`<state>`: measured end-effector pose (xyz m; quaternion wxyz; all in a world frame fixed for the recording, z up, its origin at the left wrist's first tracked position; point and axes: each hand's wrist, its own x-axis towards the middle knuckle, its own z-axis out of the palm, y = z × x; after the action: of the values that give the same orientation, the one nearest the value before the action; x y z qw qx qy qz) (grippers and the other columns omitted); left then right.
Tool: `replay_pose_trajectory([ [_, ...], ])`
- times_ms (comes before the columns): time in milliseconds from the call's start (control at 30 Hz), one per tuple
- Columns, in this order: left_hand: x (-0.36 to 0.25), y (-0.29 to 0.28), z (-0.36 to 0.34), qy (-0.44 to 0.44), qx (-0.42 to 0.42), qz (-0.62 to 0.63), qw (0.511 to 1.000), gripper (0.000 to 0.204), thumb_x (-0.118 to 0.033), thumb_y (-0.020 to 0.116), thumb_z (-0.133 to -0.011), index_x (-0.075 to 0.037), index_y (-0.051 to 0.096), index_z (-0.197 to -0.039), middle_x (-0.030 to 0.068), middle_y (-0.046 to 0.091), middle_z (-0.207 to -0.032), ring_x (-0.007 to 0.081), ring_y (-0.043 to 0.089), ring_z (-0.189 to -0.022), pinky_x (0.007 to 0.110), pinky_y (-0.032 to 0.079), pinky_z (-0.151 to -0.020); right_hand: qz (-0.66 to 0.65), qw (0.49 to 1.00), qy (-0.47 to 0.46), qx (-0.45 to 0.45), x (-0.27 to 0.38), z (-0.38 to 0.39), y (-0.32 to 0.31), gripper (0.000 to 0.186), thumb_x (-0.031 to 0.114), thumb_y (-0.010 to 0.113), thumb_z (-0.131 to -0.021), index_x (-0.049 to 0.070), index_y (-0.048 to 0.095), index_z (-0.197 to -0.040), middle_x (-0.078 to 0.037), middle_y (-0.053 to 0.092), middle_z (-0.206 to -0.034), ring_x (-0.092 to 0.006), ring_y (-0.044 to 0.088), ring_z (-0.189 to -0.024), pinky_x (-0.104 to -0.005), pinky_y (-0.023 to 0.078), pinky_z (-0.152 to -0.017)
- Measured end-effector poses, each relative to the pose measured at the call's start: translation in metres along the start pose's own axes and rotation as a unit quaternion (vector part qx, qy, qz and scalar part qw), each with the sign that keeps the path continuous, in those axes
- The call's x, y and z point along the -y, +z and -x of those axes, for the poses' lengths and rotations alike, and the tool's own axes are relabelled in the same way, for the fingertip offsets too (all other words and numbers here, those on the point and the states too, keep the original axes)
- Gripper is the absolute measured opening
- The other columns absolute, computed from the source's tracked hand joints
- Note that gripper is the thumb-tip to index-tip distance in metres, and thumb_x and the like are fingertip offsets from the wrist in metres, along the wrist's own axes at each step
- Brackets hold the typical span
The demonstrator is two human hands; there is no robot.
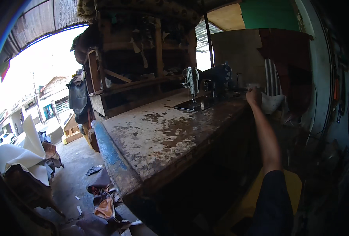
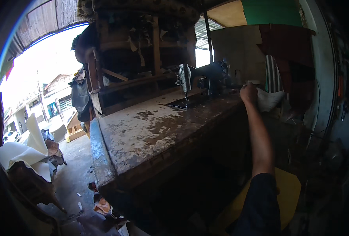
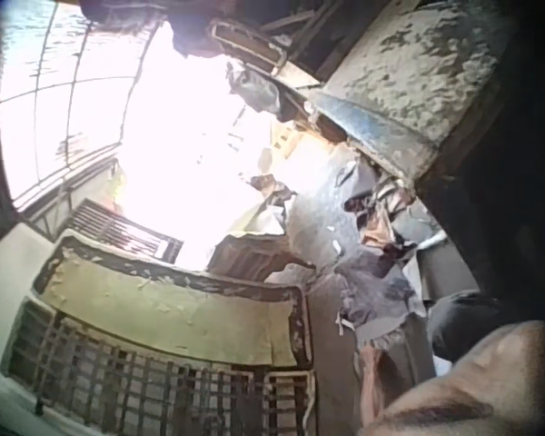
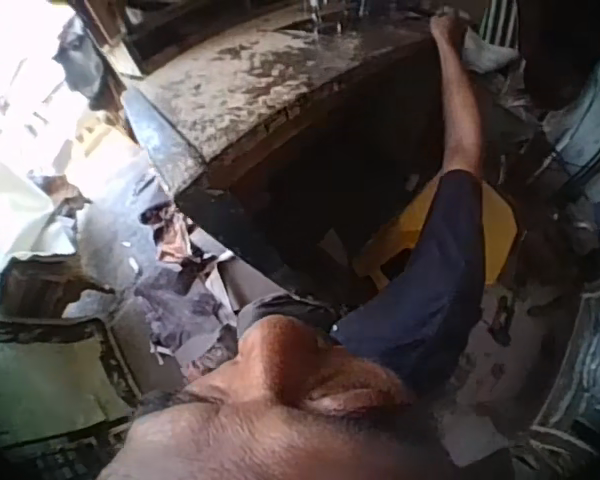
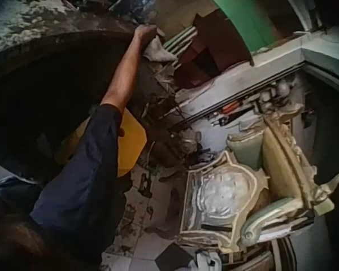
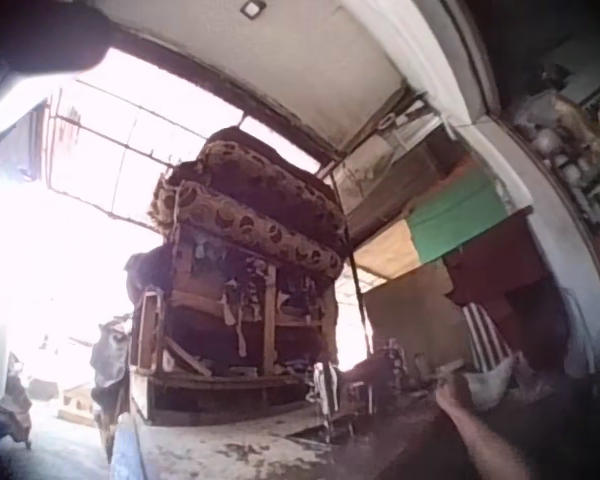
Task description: The person adjusts and aligns upholstery fabric on the floor, trims it with scissors, and fits a foam cushion inside the fabric cover.
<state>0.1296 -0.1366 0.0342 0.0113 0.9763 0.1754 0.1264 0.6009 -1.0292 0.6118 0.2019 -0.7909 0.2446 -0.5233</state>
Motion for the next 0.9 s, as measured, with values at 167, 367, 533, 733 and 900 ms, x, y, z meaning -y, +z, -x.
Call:
replay_pose_trajectory([
  [167,-0.058,-0.055,-0.091,-0.014,0.049,0.061,0.997,0.048,-0.036,0.066,-0.092,-0.007,0.064,-0.13,0.023,0.063,-0.13,0.0366,0.061,-0.119,0.047,0.045,-0.106,0.313,0.949,-0.034,0.021,-0.095,-0.006,-0.015,0.057,0.025,0.055,-0.094,0.019,0.041,-0.15,-0.017,0.044,-0.151,-0.0422,0.048,-0.134,-0.0591,0.046,-0.101],
  [367,-0.081,-0.087,-0.132,-0.031,0.103,0.071,0.992,0.053,-0.038,0.065,-0.092,-0.005,0.061,-0.132,0.0238,0.062,-0.132,0.0373,0.059,-0.122,0.047,0.045,-0.107,0.334,0.933,-0.027,0.13,-0.132,-0.013,-0.032,0.037,0.016,0.049,-0.096,0.015,0.063,-0.13,-0.022,0.064,-0.127,-0.0442,0.06,-0.119,-0.0547,0.046,-0.102],
  [533,-0.084,-0.09,-0.149,-0.026,0.134,0.072,0.988,0.056,-0.04,0.064,-0.091,-0.004,0.059,-0.134,0.0245,0.061,-0.133,0.0379,0.058,-0.124,0.047,0.044,-0.108,0.051,0.983,0.109,-0.14,-0.137,-0.091,-0.072,0.038,0.018,0.057,-0.085,0.007,0.068,-0.119,-0.025,0.068,-0.117,-0.0449,0.064,-0.11,-0.0521,0.05,-0.095],
  [733,-0.077,-0.103,-0.153,-0.04,0.164,0.062,0.984,0.06,-0.042,0.064,-0.091,-0.003,0.057,-0.137,0.0252,0.059,-0.135,0.0386,0.057,-0.126,0.047,0.043,-0.109,0.03,0.972,0.036,-0.231,-0.141,-0.138,-0.09,0.057,0.013,0.059,-0.08,0.006,0.057,-0.137,-0.029,0.062,-0.126,-0.0442,0.058,-0.123,-0.0481,0.047,-0.104],
  [900,-0.043,-0.115,-0.102,-0.1,0.186,0.069,0.975,0.064,-0.044,0.063,-0.091,-0.002,0.055,-0.139,0.0259,0.058,-0.137,0.0392,0.056,-0.128,0.047,0.043,-0.11,0.305,0.941,-0.015,0.144,-0.158,-0.104,-0.02,0.062,0.018,0.067,-0.082,0.01,0.049,-0.141,-0.021,0.053,-0.14,-0.038,0.051,-0.132,-0.0461,0.044,-0.11],
])
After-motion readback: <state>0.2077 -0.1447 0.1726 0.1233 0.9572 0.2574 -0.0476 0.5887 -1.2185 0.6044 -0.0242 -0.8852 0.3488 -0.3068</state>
